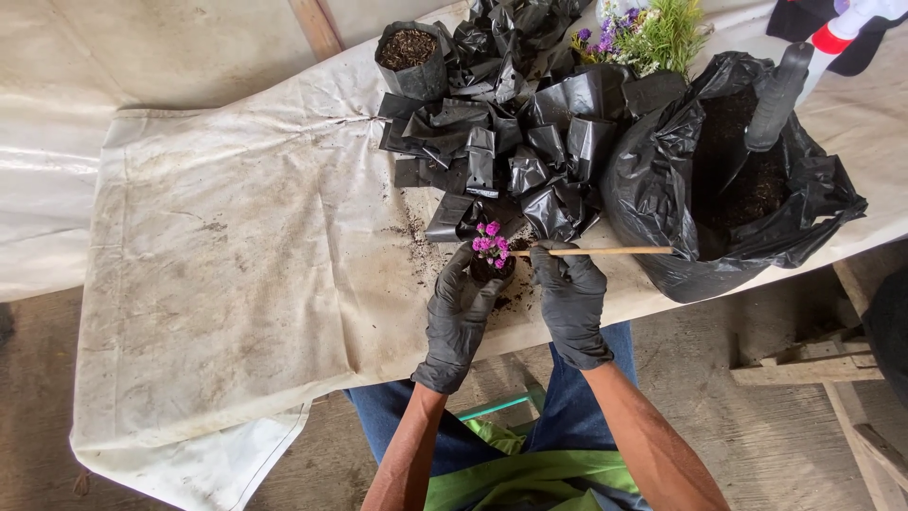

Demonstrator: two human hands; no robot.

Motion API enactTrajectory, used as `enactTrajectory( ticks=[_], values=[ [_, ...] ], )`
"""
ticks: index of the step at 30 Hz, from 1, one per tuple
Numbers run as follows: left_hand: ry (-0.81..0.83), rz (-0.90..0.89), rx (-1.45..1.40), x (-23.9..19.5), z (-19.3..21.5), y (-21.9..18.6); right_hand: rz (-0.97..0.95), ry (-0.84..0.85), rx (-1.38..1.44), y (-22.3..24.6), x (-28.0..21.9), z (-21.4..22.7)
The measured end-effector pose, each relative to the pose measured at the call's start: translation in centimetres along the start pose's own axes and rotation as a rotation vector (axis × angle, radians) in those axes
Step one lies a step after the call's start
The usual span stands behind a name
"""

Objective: The person uses a wooden stick to poke holes in the soil of a small potted plant, then places it aside. They pick up a black plastic nursery bag, fill it with soil using a trowel, and press the soil down with their gloved hands.

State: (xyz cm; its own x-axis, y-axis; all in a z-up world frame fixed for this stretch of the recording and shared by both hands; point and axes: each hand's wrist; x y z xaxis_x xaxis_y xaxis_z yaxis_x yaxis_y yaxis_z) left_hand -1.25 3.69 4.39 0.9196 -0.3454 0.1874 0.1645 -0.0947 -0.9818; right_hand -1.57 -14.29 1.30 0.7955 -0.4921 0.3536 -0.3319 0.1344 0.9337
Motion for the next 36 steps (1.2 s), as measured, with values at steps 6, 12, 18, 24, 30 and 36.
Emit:
enactTrajectory(
  ticks=[6,12,18,24,30,36],
  values=[
    [-0.340,0.024,0.088,1.0,-4.1,3.4,0.233,0.018,-0.225,1.5,0.0,0.1],
    [-0.293,0.025,-0.135,1.2,-4.0,4.8,0.243,0.010,-0.156,0.6,-1.0,1.7],
    [-0.199,-0.001,-0.457,0.4,-2.5,7.0,0.312,0.016,-0.227,-0.6,-1.6,1.9],
    [-0.202,0.032,-0.223,0.0,-1.1,6.0,0.327,0.016,-0.193,-1.3,-2.0,1.5],
    [-0.221,0.109,-0.237,0.3,-0.5,5.8,0.305,0.071,-0.173,-0.9,-2.9,0.6],
    [-0.260,0.195,-0.281,0.2,-1.1,5.3,0.303,0.062,-0.131,-0.7,-2.9,0.6]
  ],
)
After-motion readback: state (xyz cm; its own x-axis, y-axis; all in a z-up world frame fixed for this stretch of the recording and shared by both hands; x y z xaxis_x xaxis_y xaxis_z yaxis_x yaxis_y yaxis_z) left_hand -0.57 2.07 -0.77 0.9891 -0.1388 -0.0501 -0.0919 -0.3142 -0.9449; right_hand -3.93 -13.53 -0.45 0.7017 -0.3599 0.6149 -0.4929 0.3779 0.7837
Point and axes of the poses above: each hand's wrist, its own x-axis towards the middle knuckle, its own z-axis out of the back of the hand, y = z × x, and after that the axes turned 6 degrees about z, right-handed
